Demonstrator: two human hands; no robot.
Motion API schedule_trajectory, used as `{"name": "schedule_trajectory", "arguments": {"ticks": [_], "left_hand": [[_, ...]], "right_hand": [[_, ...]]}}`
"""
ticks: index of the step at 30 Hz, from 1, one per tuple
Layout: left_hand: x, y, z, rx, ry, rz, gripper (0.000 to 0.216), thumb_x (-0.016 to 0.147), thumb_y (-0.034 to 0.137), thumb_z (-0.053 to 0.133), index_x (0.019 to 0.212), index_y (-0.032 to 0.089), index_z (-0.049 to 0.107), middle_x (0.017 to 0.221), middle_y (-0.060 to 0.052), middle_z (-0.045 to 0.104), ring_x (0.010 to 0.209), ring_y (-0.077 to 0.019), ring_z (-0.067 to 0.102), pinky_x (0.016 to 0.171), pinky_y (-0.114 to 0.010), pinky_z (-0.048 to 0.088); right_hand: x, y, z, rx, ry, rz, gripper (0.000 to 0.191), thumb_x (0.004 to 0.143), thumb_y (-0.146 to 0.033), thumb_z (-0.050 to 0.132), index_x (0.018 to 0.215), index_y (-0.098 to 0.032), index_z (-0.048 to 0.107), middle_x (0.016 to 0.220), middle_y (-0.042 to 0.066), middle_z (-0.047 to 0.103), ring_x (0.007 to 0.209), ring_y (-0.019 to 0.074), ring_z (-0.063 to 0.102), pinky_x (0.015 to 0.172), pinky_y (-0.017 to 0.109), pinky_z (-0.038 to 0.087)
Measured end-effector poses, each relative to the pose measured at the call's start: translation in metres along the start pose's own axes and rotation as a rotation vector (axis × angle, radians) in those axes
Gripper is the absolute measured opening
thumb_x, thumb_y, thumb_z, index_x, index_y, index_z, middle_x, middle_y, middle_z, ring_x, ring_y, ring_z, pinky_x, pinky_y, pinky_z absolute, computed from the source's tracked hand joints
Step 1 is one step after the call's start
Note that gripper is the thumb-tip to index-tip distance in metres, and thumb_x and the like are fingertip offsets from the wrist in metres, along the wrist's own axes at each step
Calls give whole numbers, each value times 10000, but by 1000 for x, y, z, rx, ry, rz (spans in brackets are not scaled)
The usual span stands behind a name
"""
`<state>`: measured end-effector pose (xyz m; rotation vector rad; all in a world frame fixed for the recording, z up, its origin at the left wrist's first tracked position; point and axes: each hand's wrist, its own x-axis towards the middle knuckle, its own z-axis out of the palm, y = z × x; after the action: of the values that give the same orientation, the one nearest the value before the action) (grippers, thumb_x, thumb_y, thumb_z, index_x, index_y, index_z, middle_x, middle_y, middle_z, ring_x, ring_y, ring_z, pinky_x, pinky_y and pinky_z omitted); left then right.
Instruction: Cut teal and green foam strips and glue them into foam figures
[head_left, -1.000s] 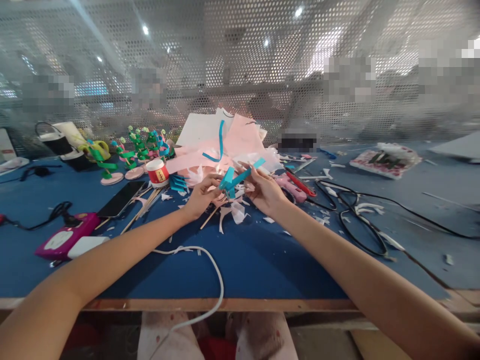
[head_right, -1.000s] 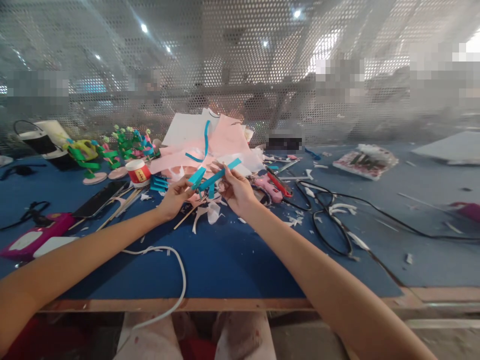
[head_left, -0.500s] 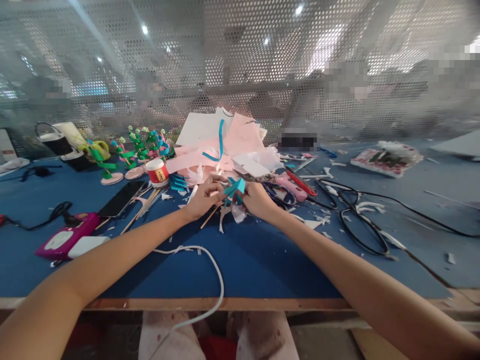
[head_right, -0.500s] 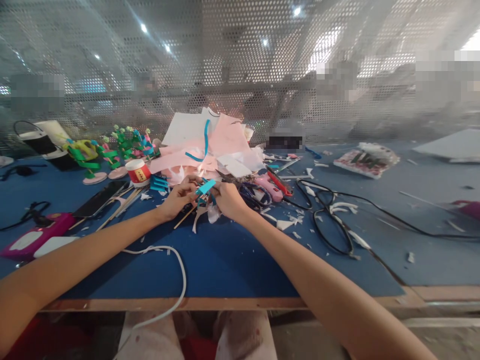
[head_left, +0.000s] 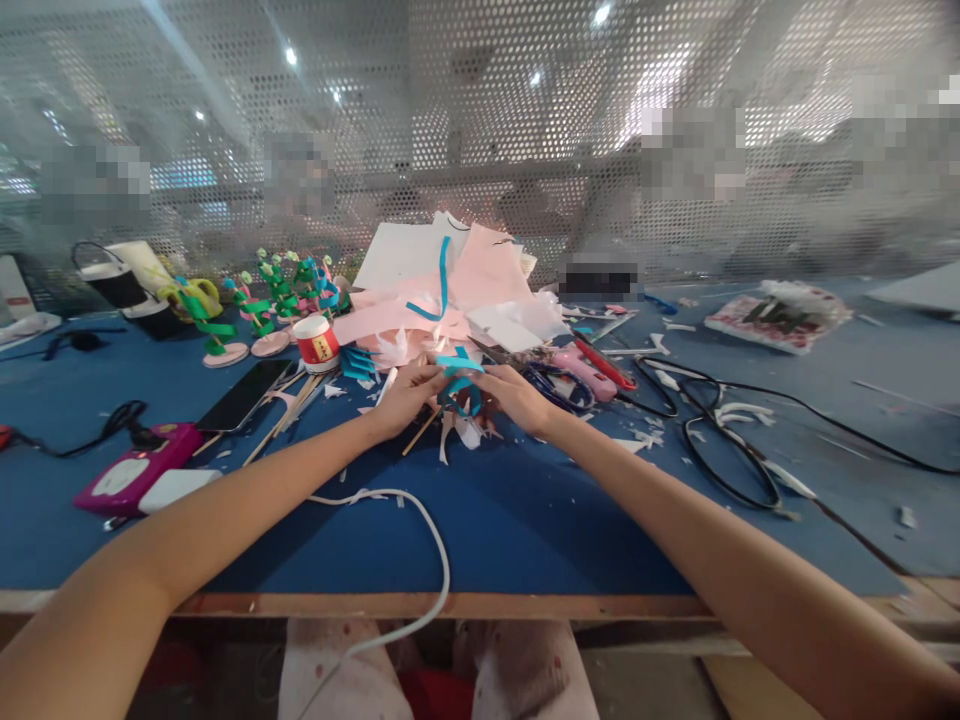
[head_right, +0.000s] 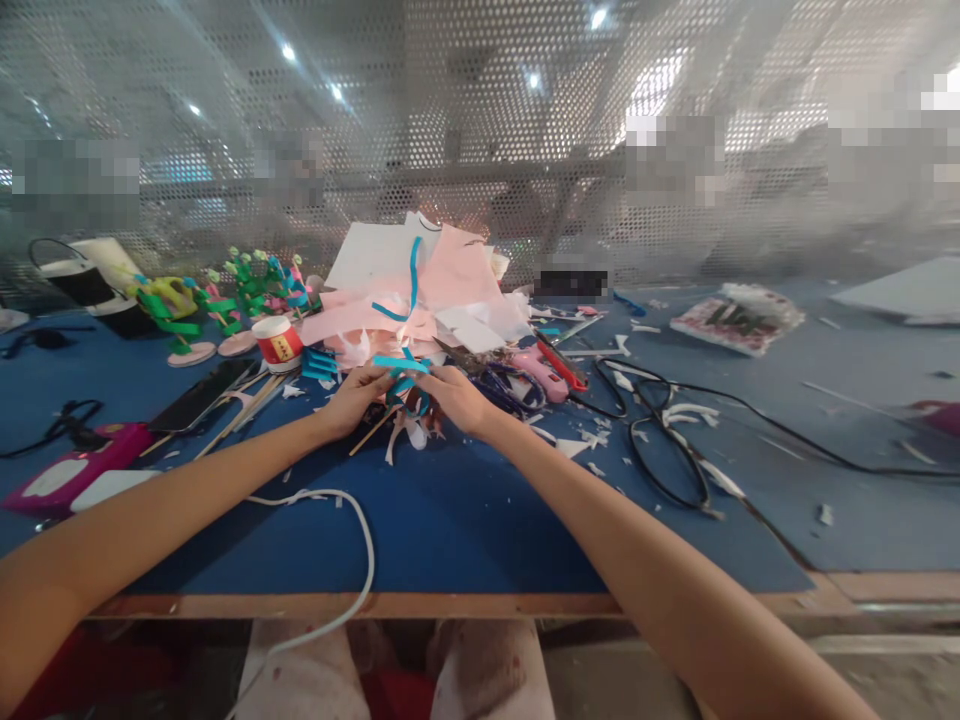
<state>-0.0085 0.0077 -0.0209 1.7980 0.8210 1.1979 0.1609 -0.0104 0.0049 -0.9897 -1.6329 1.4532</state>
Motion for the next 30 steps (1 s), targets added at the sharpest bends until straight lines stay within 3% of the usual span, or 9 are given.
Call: {"name": "schedule_trajectory", "arguments": {"ticks": [5,10,17,24,30], "left_hand": [[0,-2,-1,-112,-18,29,429,711,559,604,591,146,592,874,-18,470,901,-155,460,890,-301,369],[-1,2,1,-333,-66,-41,343,561,375,787,701,148,572,968,-9,517,801,-107,535,756,-254,438],[0,0,3,-413,-6,-171,421,492,326,830,725,149,527,697,32,604,636,-84,572,636,-225,476],[1,3,4,-469,15,-192,423,534,392,806,801,148,586,676,31,617,581,-77,570,548,-193,474],[2,2,2,-429,39,-171,437,556,374,802,870,144,604,605,41,577,531,-66,538,505,-181,444]], "right_hand": [[2,-1,2,12,153,-38,406,758,-499,544,535,-163,493,433,-4,510,341,100,451,331,232,377],[5,2,1,60,230,-14,400,730,-523,594,566,-172,497,420,-13,505,335,120,469,304,242,363],[8,5,1,156,273,10,365,756,-494,589,606,-164,540,484,-4,551,395,108,492,360,238,421],[10,4,-2,195,429,-89,265,711,-419,643,709,-173,544,498,-55,492,455,91,489,357,189,384],[12,7,-5,174,469,-173,260,634,-390,691,670,-164,568,589,-6,573,510,114,536,396,221,423]]}}
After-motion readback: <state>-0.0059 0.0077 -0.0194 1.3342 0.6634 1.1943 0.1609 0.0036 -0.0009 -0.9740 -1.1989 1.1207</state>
